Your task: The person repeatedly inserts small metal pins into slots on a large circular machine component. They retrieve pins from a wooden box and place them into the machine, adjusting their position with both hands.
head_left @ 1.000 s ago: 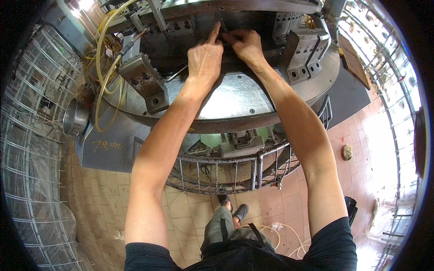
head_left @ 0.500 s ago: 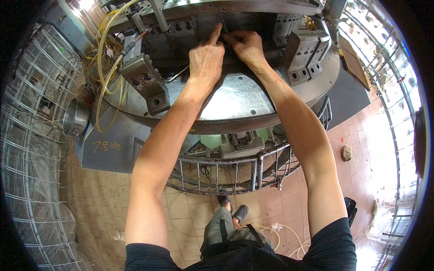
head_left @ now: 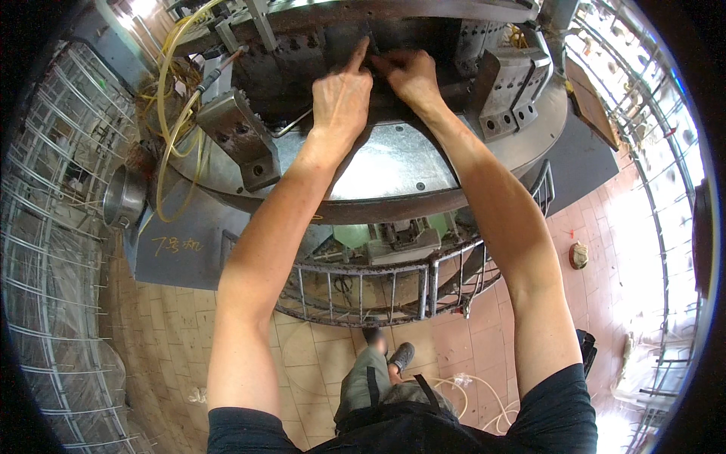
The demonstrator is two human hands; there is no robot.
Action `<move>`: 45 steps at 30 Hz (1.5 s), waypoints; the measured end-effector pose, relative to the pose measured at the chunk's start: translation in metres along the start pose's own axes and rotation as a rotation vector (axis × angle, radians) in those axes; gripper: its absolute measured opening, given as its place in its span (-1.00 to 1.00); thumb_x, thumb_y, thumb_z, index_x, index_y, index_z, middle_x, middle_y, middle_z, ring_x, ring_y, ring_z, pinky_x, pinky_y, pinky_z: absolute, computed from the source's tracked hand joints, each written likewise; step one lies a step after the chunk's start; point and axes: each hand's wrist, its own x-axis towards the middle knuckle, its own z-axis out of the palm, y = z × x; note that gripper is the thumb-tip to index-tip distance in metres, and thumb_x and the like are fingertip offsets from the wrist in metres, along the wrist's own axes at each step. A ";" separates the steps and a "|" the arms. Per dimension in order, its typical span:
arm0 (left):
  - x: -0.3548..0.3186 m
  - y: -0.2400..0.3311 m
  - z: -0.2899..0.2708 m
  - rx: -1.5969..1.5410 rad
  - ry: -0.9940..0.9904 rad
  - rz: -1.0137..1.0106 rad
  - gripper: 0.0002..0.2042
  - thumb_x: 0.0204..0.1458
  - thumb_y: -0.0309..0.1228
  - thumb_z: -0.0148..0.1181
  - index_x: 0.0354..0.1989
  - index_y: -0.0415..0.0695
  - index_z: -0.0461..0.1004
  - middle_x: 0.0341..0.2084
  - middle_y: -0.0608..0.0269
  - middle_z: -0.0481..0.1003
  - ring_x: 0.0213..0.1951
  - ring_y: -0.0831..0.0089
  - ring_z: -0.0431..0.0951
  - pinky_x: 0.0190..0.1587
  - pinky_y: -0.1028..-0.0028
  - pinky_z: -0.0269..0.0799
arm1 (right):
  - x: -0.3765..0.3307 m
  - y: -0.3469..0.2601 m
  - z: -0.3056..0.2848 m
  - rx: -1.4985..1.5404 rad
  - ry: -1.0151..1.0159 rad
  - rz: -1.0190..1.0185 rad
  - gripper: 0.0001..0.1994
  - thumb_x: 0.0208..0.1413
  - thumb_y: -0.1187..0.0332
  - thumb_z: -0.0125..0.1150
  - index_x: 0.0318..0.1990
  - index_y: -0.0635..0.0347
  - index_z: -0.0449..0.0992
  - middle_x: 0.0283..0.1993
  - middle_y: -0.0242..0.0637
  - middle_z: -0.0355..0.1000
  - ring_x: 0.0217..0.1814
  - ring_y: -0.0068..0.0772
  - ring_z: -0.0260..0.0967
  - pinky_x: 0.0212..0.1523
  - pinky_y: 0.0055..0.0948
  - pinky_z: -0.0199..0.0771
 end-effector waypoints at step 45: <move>0.000 -0.003 0.006 -0.045 0.108 0.052 -0.92 -0.13 -0.64 0.19 -0.44 -0.27 0.58 0.39 0.30 0.27 -0.30 0.12 0.69 -0.24 0.22 0.64 | 0.000 -0.007 0.000 -0.043 0.035 0.017 -0.79 0.11 0.29 0.30 -0.24 0.25 0.69 -0.27 0.07 0.60 -0.20 -0.01 0.63 -0.18 -0.20 0.58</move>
